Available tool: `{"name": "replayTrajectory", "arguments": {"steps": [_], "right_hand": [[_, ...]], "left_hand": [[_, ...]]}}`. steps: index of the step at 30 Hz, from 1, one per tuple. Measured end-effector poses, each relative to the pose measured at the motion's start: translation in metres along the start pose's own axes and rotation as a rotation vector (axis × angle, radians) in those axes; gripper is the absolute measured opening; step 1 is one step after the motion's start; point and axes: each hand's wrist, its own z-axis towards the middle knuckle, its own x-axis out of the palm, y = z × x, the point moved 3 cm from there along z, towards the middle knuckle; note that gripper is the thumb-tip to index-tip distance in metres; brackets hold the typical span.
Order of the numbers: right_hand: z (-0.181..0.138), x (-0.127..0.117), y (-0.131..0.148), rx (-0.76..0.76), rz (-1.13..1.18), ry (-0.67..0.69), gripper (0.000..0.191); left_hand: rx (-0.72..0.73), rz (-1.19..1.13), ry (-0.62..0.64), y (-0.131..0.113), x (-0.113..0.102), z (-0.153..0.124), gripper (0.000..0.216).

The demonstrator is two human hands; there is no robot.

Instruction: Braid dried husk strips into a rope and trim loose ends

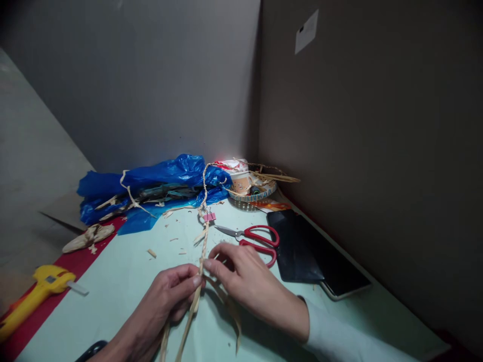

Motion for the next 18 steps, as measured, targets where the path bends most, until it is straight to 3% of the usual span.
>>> {"name": "replayTrajectory", "arguments": {"steps": [3,5,11,18], "right_hand": [[0.005,0.014,-0.010,0.102,0.370,0.261,0.025],[0.005,0.023,-0.014,0.181,0.513,0.310,0.025],[0.006,0.024,-0.021,0.188,0.367,0.197,0.021],[0.006,0.027,-0.026,0.132,0.173,0.054,0.017]], "left_hand": [[0.007,0.031,0.006,0.000,0.000,0.000,0.026],[0.011,0.101,0.005,0.000,0.000,0.000,0.023],[0.090,0.293,-0.019,-0.004,0.002,-0.005,0.028],[0.140,0.767,-0.171,-0.011,0.006,-0.015,0.030]]}}
